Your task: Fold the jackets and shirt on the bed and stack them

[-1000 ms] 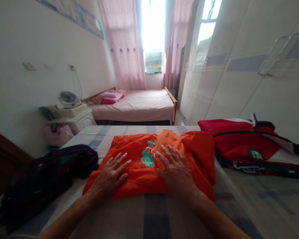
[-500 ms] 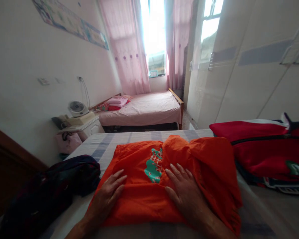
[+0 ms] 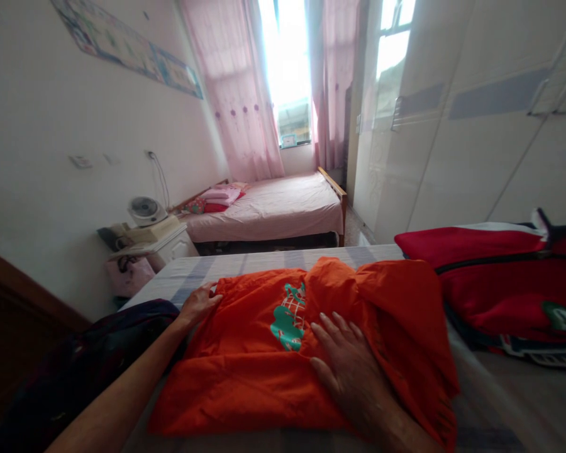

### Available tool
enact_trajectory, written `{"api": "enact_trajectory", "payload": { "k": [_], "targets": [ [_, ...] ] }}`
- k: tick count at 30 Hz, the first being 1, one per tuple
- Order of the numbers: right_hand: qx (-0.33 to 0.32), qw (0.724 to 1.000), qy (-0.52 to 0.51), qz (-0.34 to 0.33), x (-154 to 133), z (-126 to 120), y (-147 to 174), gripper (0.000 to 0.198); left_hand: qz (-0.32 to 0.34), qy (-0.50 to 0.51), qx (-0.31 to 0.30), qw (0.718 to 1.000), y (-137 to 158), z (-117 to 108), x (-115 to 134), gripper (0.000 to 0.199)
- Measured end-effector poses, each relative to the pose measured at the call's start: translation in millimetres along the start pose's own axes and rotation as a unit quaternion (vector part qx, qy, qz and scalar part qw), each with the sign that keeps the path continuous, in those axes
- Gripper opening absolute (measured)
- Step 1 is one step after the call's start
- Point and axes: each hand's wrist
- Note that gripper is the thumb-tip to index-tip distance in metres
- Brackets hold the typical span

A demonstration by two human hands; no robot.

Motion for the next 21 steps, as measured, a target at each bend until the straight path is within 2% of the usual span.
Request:
{"api": "enact_trajectory", "payload": {
  "k": [3,9,14,17,21],
  "targets": [
    [0.001,1.000,-0.005,0.000,1,1,0,0.052,0.005,-0.010,0.011,1.000,-3,-2,3,0.039],
    [0.001,1.000,-0.017,0.005,-1,-1,-1,0.051,0.030,-0.042,0.082,0.995,-3,-7,5,0.038],
    [-0.003,1.000,-0.025,0.010,-2,-3,0,0.052,0.059,-0.053,0.056,0.995,0,-5,15,0.037],
    [-0.005,1.000,-0.029,0.010,-2,-3,1,0.053,0.117,-0.048,0.039,0.991,19,-23,38,0.040],
    [-0.009,0.999,-0.033,0.012,-2,-3,1,0.054,0.261,-0.033,-0.023,0.965,67,-46,66,0.041]
  ]
}}
Point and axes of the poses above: each hand's wrist, its own y-axis away from the middle knuckle, its own z-axis out of the palm, x = y × z, and after that the axes turned 9 degrees about y, right-handed
